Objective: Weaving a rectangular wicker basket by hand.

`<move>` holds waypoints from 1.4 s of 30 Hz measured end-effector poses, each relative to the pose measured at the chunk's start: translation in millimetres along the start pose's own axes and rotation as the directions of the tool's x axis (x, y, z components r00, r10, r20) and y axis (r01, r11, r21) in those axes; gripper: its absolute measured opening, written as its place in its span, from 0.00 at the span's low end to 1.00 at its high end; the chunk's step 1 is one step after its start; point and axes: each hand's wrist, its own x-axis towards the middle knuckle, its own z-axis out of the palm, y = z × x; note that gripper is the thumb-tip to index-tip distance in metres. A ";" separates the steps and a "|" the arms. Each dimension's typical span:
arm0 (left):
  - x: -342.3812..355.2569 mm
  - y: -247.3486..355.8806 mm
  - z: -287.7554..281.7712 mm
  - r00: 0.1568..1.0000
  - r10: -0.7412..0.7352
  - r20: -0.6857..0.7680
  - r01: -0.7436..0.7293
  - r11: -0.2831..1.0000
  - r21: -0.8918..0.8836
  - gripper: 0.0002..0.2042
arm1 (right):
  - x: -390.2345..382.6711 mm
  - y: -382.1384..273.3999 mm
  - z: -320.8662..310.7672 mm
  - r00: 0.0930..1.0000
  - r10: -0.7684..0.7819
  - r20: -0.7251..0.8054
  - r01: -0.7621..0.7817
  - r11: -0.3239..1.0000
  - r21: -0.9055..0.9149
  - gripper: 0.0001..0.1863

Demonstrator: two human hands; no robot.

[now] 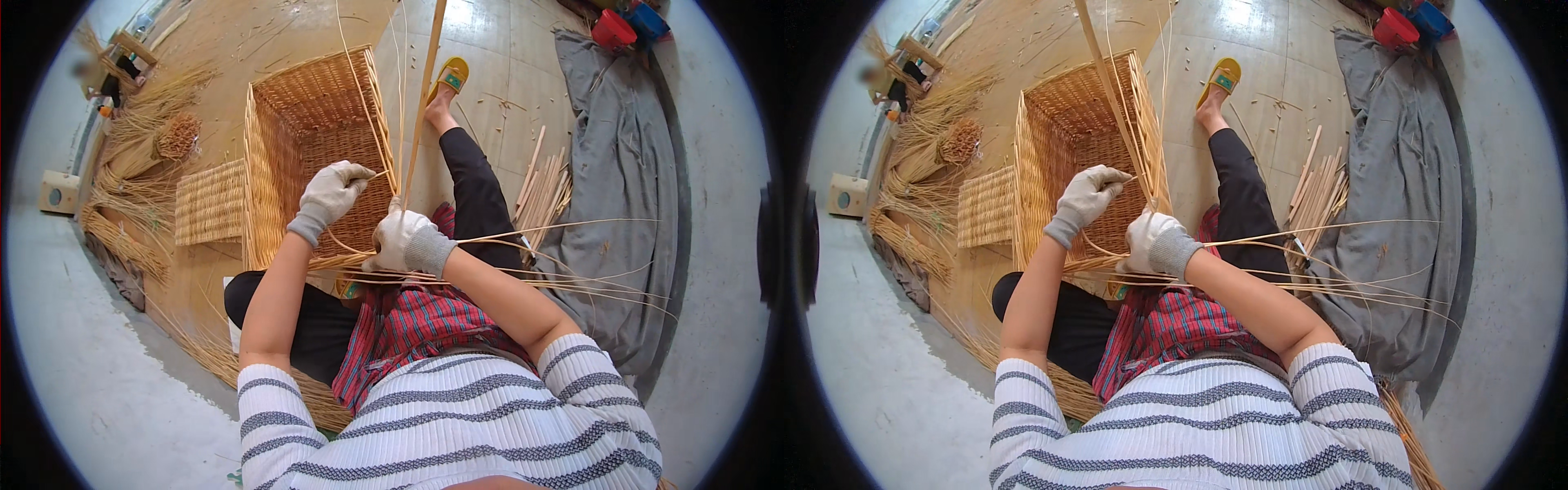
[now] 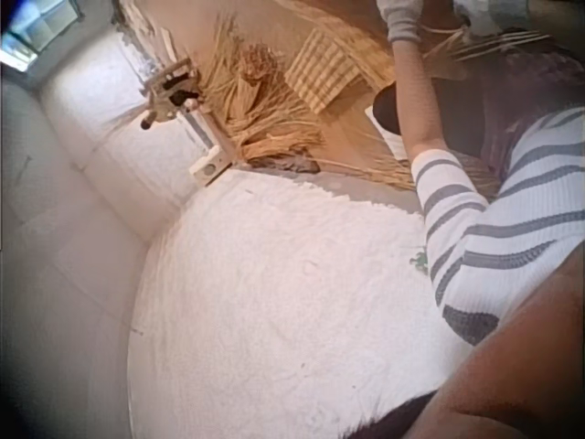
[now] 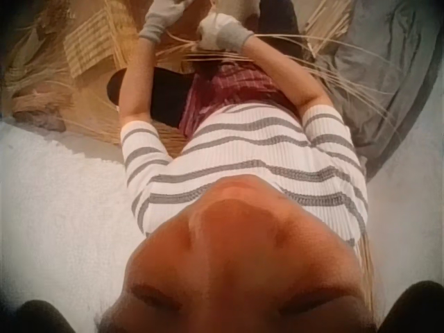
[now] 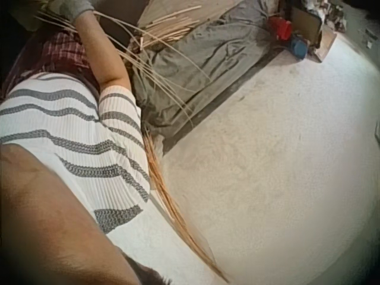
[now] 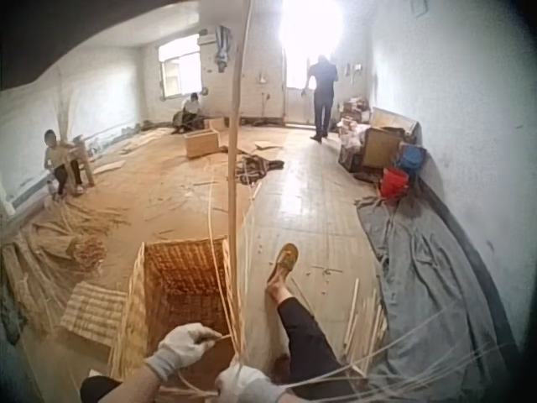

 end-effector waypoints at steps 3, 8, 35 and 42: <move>6.1 1.7 0.1 0.992 -0.071 0.104 0.065 0.996 0.064 0.10 | 0.5 2.7 5.3 1.000 -0.015 -0.023 0.015 1.000 -0.003 0.32; 17.5 -13.6 6.2 0.979 -0.084 0.185 0.100 0.992 -0.079 0.10 | 8.3 8.8 14.8 0.995 -0.040 -0.091 0.040 0.999 0.003 0.31; 114.1 -59.0 88.8 0.823 -0.380 -0.423 0.336 0.925 -0.176 0.25 | 126.8 179.3 -14.7 0.445 -0.502 -0.741 0.191 0.862 -0.469 0.07; 111.4 -55.2 96.0 0.883 -0.362 -0.300 0.300 0.925 -0.231 0.19 | 172.9 209.6 -97.7 0.603 -0.709 -0.365 0.278 0.616 -0.737 0.03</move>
